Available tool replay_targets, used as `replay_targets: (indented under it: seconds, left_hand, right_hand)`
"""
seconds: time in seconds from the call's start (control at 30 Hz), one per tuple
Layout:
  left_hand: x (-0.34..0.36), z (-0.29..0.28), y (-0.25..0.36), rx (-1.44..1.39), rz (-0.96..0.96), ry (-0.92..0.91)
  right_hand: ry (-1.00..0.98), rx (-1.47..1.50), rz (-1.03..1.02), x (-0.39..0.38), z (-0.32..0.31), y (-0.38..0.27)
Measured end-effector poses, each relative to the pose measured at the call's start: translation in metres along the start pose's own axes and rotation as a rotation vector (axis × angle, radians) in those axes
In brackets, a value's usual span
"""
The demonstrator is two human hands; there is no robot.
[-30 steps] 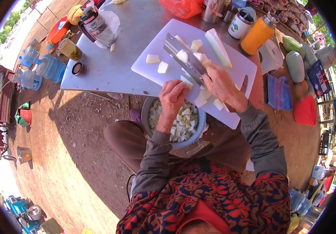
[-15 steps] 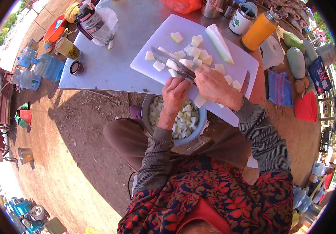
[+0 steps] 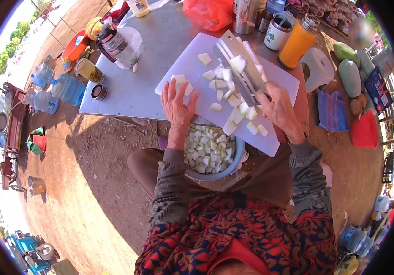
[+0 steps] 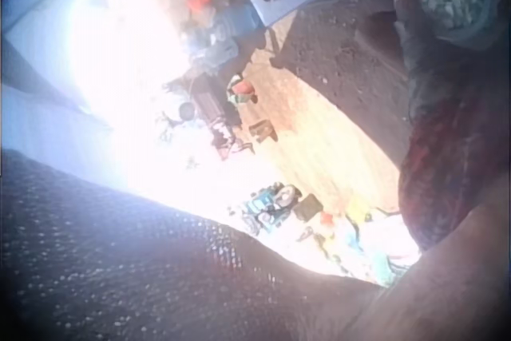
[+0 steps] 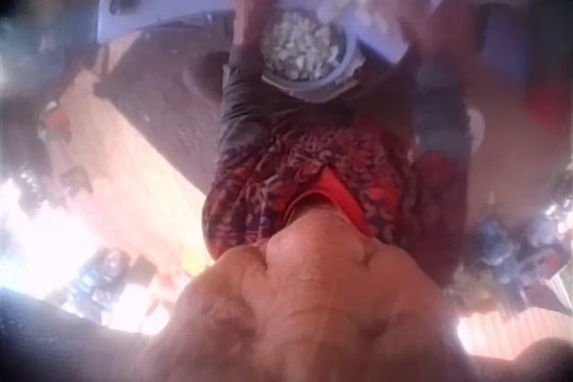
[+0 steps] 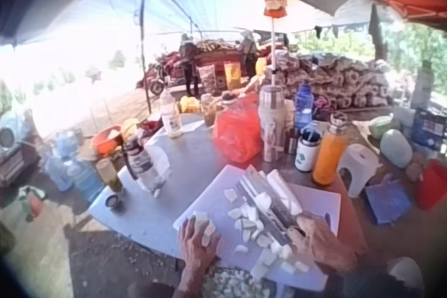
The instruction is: The person sits at an outdoor table and uses a knife to chop a white vegetable into small cubes on a white cutting board. The chopped pieces are transferred into a metal bowl placed on their lap. The person continues this process until the bowl is full.
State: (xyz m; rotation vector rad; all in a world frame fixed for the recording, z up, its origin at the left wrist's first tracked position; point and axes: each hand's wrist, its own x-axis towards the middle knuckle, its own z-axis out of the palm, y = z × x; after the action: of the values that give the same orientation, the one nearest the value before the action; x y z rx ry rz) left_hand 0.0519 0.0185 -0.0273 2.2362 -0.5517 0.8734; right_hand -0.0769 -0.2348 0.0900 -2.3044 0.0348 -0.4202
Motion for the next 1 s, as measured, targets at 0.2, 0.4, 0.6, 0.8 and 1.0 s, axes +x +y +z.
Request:
replay_targets:
  seconds: [0.2, 0.4, 0.6, 0.8, 1.0]
  left_hand:
    - [0.040, 0.054, -0.015, 0.211, -0.015, -0.362]
    - [0.081, 0.097, 0.025, 0.046, -0.089, -0.622]
    - [0.078, 0.111, 0.050, -0.082, 0.054, -0.683]
    - [0.057, 0.089, 0.050, -0.207, 0.164, -0.675]
    - [0.033, 0.055, 0.048, -0.272, 0.191, -0.693]
  right_hand:
    - [0.092, -0.260, -0.096, -0.044, -0.053, 0.002]
    - [0.041, -0.377, 0.138, -0.090, -0.079, 0.004]
    - [0.081, -0.567, 0.214, -0.118, -0.074, 0.014]
    - [-0.112, -0.583, 0.318, -0.125, -0.053, 0.005]
    - [-0.136, -0.466, 0.266, -0.128, -0.013, -0.031]
